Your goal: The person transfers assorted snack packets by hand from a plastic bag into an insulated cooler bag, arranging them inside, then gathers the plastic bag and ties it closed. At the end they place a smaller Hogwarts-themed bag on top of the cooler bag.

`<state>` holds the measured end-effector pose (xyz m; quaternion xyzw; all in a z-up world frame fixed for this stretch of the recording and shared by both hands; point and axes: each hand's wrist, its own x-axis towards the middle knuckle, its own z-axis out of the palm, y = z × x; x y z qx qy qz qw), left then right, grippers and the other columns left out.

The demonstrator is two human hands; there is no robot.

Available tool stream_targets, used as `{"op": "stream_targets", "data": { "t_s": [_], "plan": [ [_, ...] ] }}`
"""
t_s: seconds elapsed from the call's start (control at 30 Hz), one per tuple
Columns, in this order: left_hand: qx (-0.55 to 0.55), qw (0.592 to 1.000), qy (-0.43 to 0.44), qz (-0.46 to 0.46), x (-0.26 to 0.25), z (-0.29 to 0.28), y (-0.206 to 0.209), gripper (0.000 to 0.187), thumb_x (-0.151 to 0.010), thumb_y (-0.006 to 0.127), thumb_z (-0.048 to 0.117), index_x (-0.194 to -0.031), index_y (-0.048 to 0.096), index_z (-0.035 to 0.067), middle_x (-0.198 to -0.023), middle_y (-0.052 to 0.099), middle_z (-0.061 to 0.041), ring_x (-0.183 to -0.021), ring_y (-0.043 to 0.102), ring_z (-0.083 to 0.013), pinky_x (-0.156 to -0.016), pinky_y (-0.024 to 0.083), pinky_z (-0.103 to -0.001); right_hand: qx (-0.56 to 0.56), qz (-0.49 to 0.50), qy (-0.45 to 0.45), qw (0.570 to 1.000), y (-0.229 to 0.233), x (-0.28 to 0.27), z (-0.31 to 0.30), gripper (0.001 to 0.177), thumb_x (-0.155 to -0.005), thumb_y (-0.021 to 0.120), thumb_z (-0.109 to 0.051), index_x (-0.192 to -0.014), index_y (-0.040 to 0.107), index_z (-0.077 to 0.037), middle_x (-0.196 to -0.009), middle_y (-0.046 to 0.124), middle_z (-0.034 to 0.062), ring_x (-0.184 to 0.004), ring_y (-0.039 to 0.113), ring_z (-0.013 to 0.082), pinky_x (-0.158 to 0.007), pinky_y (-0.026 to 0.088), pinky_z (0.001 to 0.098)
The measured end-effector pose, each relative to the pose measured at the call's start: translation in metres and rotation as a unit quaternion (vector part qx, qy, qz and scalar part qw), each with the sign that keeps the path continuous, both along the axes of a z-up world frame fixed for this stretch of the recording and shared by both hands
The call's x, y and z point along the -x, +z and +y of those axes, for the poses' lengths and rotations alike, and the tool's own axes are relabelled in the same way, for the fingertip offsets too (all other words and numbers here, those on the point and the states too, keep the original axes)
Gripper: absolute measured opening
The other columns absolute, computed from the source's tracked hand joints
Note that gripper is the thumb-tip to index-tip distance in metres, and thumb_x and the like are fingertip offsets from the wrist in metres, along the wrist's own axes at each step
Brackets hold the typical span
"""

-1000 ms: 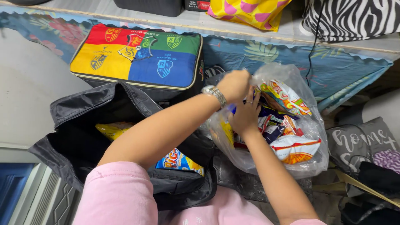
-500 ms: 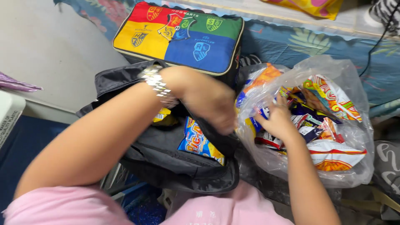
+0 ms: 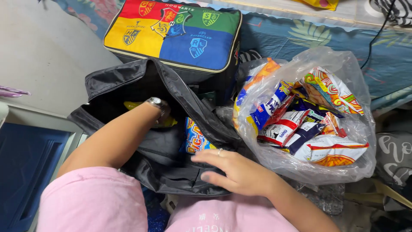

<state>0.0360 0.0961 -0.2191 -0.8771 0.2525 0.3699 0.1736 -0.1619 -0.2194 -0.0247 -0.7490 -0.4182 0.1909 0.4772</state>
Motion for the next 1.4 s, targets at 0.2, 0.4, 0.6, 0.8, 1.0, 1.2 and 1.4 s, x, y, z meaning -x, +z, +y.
{"op": "stream_targets", "data": {
  "t_s": [0.2, 0.4, 0.6, 0.8, 1.0, 1.2, 1.4],
  "plan": [
    [0.022, 0.999, -0.011, -0.031, 0.049, -0.013, 0.126, 0.015, -0.084, 0.073, 0.019, -0.096, 0.081, 0.014, -0.101, 0.077, -0.010, -0.100, 0.074, -0.0292, -0.086, 0.059, -0.039, 0.068, 0.088, -0.080, 0.991, -0.008, -0.015, 0.004, 0.063, -0.095, 0.064, -0.032, -0.148, 0.045, -0.002, -0.136, 0.062, 0.0228, -0.126, 0.061, 0.0362, -0.105, 0.046, 0.0411],
    [0.083, 0.984, -0.054, -0.149, 0.165, -0.061, 0.317, 0.014, -0.073, 0.073, 0.022, -0.085, 0.074, 0.013, -0.085, 0.071, -0.009, -0.086, 0.072, -0.0291, -0.077, 0.057, -0.041, -0.002, 0.162, -0.014, 0.987, 0.000, -0.004, 0.012, 0.061, -0.092, 0.070, -0.035, -0.143, 0.054, -0.004, -0.135, 0.069, 0.0191, -0.130, 0.066, 0.0288, -0.112, 0.049, 0.0379],
    [0.364, 0.800, -0.281, -0.385, 0.247, -0.147, 0.331, 0.025, -0.063, 0.066, 0.028, -0.075, 0.070, 0.006, -0.083, 0.065, -0.009, -0.088, 0.066, -0.0295, -0.076, 0.056, -0.047, -0.383, 0.552, 0.058, 0.738, 0.001, 0.018, -0.021, 0.131, -0.067, 0.091, -0.062, -0.165, 0.020, -0.011, -0.152, 0.055, 0.0194, -0.140, 0.055, 0.0304, -0.125, 0.039, 0.0455],
    [0.473, 0.698, -0.431, -0.322, 0.249, -0.226, 0.251, 0.019, -0.070, 0.066, 0.026, -0.079, 0.069, 0.009, -0.088, 0.065, -0.005, -0.090, 0.065, -0.0257, -0.081, 0.055, -0.042, -0.424, 0.451, -0.398, 0.677, -0.016, 0.049, -0.073, 0.097, -0.078, 0.070, -0.066, -0.151, 0.039, -0.010, -0.140, 0.058, 0.0128, -0.121, 0.060, 0.0301, -0.099, 0.051, 0.0516],
    [0.544, 0.704, -0.428, -0.162, 0.200, -0.253, 0.176, 0.016, -0.077, 0.068, 0.022, -0.088, 0.069, 0.010, -0.095, 0.068, -0.004, -0.097, 0.068, -0.0244, -0.084, 0.054, -0.039, -0.414, 0.091, -0.549, 0.721, -0.035, -0.011, -0.169, 0.062, -0.098, 0.069, -0.028, -0.150, 0.047, -0.002, -0.144, 0.061, 0.0102, -0.129, 0.064, 0.0229, -0.109, 0.054, 0.0405],
    [0.201, 0.931, -0.292, -0.084, 0.145, -0.296, 0.095, 0.083, -0.058, 0.084, 0.054, -0.121, 0.066, 0.002, -0.110, 0.072, -0.013, -0.104, 0.068, -0.0345, -0.079, 0.054, -0.046, -0.085, 0.193, -0.556, 0.804, -0.102, -0.081, -0.229, 0.065, -0.082, 0.073, -0.002, -0.141, 0.047, -0.004, -0.125, 0.066, 0.0134, -0.110, 0.067, 0.0247, -0.089, 0.056, 0.0392],
    [0.239, 0.883, -0.400, -0.053, 0.179, -0.295, 0.087, 0.023, -0.081, 0.073, 0.014, -0.103, 0.080, 0.012, -0.106, 0.076, -0.006, -0.100, 0.073, -0.0278, -0.069, 0.059, -0.040, -0.298, 0.358, -0.574, 0.673, -0.184, -0.119, -0.248, 0.052, -0.092, 0.069, -0.029, -0.135, 0.058, -0.003, -0.124, 0.071, 0.0110, -0.105, 0.072, 0.0219, -0.088, 0.060, 0.0360]
  ]
}}
